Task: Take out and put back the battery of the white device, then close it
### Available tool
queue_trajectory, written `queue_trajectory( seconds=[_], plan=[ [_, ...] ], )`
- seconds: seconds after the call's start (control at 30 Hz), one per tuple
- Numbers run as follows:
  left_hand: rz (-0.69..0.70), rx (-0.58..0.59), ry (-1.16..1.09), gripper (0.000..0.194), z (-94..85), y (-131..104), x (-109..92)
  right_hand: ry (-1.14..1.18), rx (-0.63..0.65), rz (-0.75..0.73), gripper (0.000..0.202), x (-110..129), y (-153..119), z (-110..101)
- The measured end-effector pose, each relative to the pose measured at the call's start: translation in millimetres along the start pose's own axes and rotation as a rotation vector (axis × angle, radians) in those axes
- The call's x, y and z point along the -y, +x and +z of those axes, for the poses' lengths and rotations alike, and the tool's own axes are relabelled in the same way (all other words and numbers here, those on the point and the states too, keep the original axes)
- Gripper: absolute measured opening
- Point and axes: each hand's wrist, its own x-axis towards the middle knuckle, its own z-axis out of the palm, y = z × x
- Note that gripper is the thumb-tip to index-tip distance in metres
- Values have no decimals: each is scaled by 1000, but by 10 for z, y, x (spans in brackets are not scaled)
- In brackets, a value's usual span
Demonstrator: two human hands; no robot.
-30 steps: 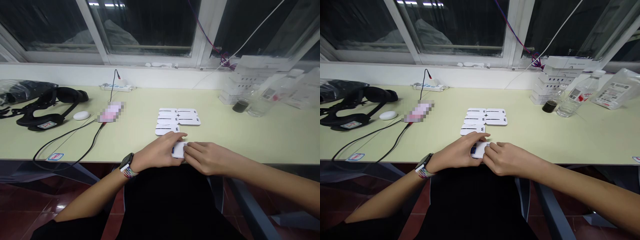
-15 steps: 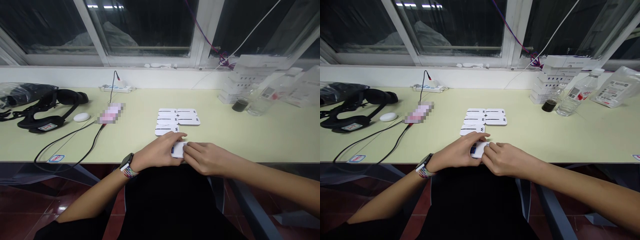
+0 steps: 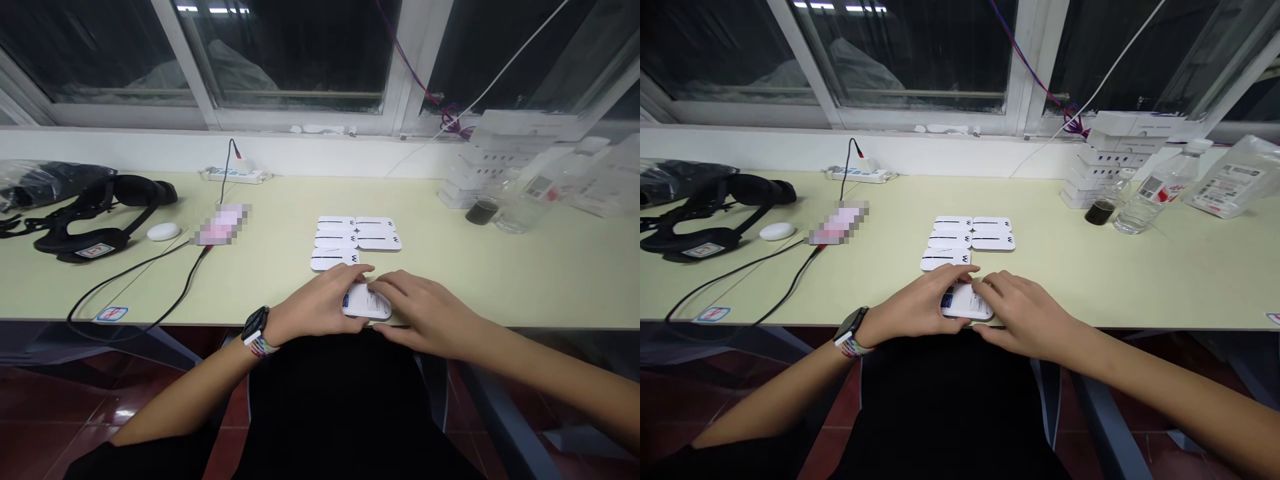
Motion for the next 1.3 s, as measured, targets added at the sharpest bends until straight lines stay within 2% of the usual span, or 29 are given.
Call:
queue_trajectory(
  seconds=[0.1,0.2,0.37,0.53,0.67,0.83,0.97,1.07,1.2,1.3],
  plan=[
    [1,5,-3,86,3,-3,9,209,10,119,48,-40,-6,9],
    [-5,7,-2,87,6,-4,15,346,21,176,49,-67,30,4],
    [-23,11,-7,98,7,-3,12,426,29,269,43,-73,76,22],
    [-21,11,-1,100,4,3,2,453,-9,272,47,-71,83,46],
    [-17,6,8,100,11,2,16,431,-6,267,41,-52,100,27],
    [-11,15,51,97,7,-6,39,369,-38,187,39,42,137,-71],
    [-17,16,56,97,6,-16,33,248,66,190,35,88,139,-137],
    [-9,16,41,97,12,-15,23,176,82,126,30,64,108,-151],
    [-19,13,40,95,11,-8,6,-11,5,-34,17,-6,7,-142],
    [-58,17,39,98,0,-16,-7,-159,-134,-12,21,-118,-159,-118]
  ],
)
